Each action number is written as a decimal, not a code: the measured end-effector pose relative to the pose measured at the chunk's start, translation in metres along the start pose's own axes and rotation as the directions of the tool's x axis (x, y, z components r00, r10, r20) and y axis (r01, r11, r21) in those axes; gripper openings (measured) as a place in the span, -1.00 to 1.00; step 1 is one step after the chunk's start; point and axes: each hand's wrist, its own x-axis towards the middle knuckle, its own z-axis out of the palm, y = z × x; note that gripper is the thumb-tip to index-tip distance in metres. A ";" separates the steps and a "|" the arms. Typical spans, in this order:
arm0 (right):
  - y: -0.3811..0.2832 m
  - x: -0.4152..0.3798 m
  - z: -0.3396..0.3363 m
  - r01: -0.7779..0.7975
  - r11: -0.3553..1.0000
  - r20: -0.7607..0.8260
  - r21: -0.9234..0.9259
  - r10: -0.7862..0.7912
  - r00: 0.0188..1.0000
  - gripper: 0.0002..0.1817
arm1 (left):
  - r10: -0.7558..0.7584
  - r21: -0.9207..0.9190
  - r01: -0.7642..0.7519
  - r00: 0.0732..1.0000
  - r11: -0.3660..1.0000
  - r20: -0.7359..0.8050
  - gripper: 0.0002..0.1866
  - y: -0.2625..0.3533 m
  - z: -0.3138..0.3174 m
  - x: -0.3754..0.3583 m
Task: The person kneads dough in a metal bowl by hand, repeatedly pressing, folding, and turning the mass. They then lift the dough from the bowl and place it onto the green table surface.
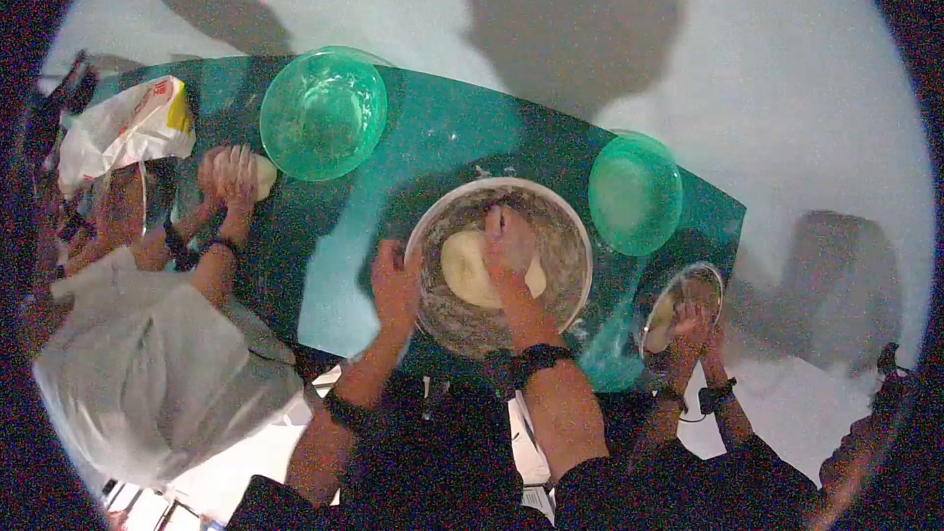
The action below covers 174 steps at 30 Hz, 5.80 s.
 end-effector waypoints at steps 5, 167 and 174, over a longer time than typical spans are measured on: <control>0.084 -0.024 0.020 -0.237 0.971 0.503 0.030 0.191 0.843 -0.45 | -0.007 0.045 0.015 0.986 0.999 -0.168 -0.58 -0.076 0.027 -0.094; 0.002 -0.047 0.001 0.585 0.793 0.705 -0.170 -0.317 0.634 -0.44 | 0.424 0.422 -0.641 0.754 0.641 0.501 -0.72 0.011 0.029 0.076; -0.022 -0.097 -0.086 0.527 0.841 0.608 -0.118 -0.358 0.708 -0.57 | 0.443 0.417 -0.639 0.759 0.646 0.477 -0.73 0.014 0.030 0.067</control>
